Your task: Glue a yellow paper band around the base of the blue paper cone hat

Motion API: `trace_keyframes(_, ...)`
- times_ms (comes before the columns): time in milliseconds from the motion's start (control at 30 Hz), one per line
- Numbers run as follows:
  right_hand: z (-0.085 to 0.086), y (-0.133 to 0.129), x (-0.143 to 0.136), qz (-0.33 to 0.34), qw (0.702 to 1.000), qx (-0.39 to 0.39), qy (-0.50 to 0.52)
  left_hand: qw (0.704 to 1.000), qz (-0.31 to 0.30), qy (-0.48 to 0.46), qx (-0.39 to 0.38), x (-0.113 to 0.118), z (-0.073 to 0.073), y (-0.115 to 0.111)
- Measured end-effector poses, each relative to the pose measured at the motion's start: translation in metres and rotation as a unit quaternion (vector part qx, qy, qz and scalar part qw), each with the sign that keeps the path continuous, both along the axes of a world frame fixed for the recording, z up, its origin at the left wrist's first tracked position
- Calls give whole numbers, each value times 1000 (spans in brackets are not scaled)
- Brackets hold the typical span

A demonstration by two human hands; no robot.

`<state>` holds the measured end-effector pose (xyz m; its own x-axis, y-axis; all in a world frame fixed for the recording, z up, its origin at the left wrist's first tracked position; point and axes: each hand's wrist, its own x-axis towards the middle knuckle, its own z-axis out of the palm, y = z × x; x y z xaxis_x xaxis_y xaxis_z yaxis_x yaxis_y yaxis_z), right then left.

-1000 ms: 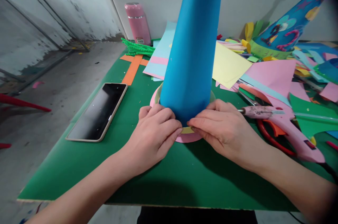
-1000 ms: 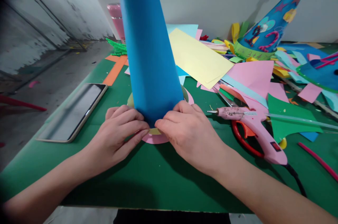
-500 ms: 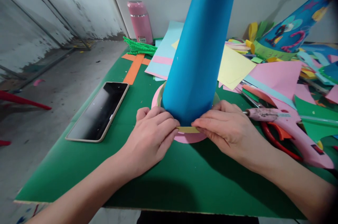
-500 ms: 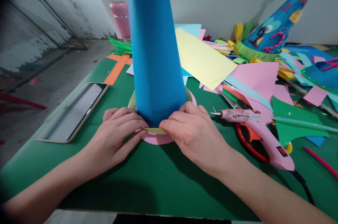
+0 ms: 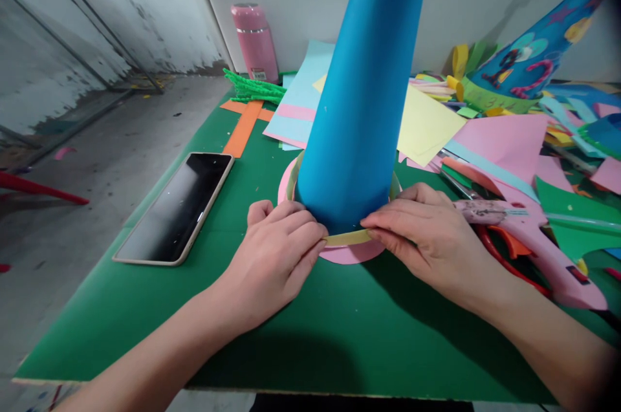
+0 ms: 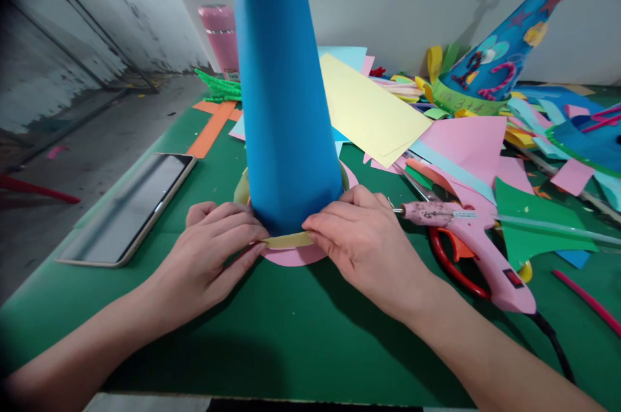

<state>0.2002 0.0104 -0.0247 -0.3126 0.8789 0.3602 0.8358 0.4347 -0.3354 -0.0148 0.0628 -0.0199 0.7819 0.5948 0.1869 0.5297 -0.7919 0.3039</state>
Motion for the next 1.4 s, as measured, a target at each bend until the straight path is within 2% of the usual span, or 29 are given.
trace_keyframes(1400,-1,-5,-3,7,999,-27,19,1000,-7,14,-3,2,0,-1)
